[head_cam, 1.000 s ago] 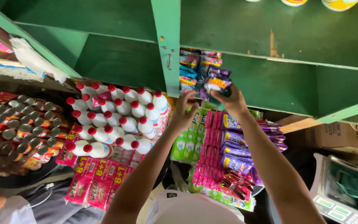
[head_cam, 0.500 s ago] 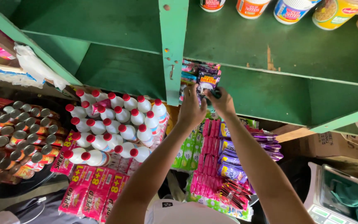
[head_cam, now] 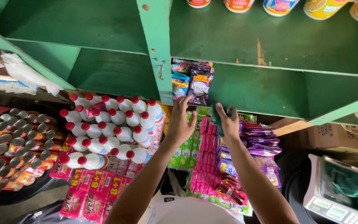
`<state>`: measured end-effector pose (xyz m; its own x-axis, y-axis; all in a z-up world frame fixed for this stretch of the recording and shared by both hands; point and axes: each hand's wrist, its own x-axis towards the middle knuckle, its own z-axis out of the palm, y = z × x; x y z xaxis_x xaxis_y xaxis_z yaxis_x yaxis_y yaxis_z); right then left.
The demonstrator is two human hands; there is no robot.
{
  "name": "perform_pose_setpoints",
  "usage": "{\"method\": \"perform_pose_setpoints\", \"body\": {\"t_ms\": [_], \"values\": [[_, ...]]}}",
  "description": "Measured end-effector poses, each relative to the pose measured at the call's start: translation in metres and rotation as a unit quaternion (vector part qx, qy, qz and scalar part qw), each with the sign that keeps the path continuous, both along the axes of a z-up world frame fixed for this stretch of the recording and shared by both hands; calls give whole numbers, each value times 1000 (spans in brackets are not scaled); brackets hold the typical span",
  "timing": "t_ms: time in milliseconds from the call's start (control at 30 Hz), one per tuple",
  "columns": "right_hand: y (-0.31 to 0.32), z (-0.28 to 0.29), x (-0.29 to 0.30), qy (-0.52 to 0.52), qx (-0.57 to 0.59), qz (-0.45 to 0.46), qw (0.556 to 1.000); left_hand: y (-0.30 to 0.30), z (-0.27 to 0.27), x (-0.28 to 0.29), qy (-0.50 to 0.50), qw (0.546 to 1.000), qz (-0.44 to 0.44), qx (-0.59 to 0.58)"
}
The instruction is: Wiping down small packets of detergent and shampoo with a cloth and organizing them onto store shelves.
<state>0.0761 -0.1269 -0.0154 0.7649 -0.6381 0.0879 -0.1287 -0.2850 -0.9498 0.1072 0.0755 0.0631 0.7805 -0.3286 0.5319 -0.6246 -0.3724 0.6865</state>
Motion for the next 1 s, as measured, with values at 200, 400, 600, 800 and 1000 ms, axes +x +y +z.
{"method": "perform_pose_setpoints", "body": {"t_ms": [200,400,600,800,1000], "values": [[-34,-16,-89,5,437,48,898,4,-79,-43,172,976,-131,10],[-59,-38,-175,-31,586,-26,809,-10,-159,-101,293,927,-228,45],[-74,-84,-242,-31,640,-77,764,-41,-124,-153,272,879,-362,147],[-81,-69,-264,15,661,-68,748,-68,-113,-179,111,891,-366,245],[-97,-39,-265,-65,601,13,796,-79,-136,-190,180,895,-321,251]]}}
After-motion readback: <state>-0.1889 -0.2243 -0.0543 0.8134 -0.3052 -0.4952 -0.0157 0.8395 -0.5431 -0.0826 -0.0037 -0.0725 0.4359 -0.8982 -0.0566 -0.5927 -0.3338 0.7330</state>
